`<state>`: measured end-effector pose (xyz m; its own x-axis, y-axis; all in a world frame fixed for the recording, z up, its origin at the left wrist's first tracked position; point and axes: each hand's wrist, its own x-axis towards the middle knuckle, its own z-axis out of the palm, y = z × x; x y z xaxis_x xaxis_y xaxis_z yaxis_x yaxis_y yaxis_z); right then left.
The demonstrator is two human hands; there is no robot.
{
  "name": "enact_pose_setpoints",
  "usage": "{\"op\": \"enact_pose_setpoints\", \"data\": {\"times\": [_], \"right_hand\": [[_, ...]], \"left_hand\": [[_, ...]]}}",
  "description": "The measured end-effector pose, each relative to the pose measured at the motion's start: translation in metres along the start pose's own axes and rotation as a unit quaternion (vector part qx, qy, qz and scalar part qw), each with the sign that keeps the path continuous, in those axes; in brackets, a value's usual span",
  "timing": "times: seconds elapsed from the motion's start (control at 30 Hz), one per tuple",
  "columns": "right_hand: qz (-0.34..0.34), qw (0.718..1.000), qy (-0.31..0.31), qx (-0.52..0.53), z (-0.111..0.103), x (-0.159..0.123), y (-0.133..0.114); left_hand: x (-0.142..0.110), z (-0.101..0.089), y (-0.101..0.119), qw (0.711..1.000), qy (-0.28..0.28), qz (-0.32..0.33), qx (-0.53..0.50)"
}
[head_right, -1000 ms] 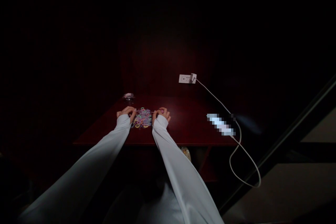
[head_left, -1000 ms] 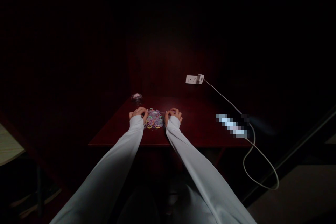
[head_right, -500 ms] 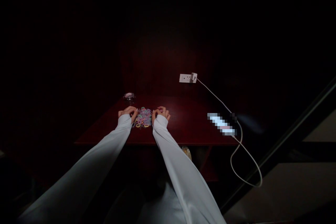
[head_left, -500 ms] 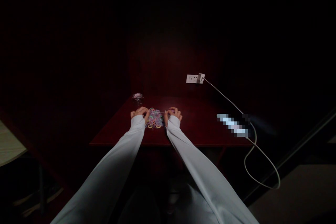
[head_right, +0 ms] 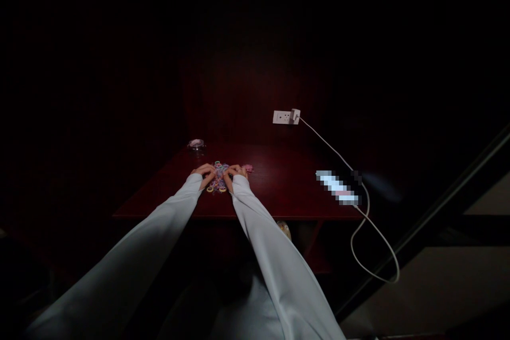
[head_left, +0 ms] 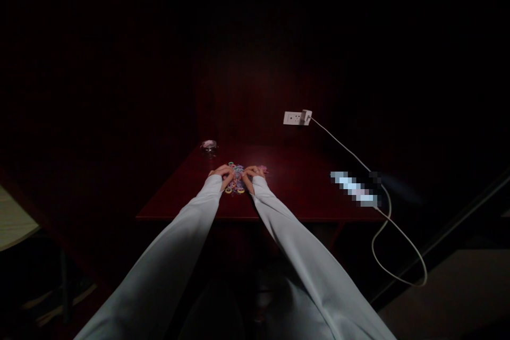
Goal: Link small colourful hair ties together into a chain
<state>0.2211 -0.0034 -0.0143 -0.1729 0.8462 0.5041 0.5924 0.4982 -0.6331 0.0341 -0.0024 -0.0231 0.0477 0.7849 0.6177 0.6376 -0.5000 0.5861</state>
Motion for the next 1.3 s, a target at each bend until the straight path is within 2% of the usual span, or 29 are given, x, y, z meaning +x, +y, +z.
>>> {"op": "enact_pose_setpoints", "data": {"times": [0.3, 0.5, 0.93, 1.07, 1.17, 1.3], "right_hand": [[0.055, 0.998, 0.009, 0.009, 0.002, 0.002, 0.004], [0.064, 0.998, 0.000, -0.009, -0.002, 0.002, 0.002], [0.016, 1.000, 0.012, -0.023, -0.001, 0.001, 0.004], [0.037, 0.998, -0.001, -0.041, 0.000, 0.000, -0.001], [0.095, 0.991, 0.042, -0.088, -0.008, 0.003, 0.005], [0.190, 0.958, 0.182, -0.112, -0.032, 0.009, 0.041]], "left_hand": [[-0.001, 0.004, -0.007, 1.000, 0.013, 0.009, 0.002], [0.000, 0.003, -0.009, 1.000, 0.010, 0.015, -0.007], [-0.001, -0.002, 0.008, 0.999, -0.019, -0.017, 0.024], [-0.001, -0.004, 0.012, 0.999, -0.025, -0.025, 0.030], [-0.003, -0.007, 0.015, 0.998, -0.002, -0.037, 0.044], [-0.005, -0.011, 0.018, 0.996, 0.045, -0.056, 0.049]]}}
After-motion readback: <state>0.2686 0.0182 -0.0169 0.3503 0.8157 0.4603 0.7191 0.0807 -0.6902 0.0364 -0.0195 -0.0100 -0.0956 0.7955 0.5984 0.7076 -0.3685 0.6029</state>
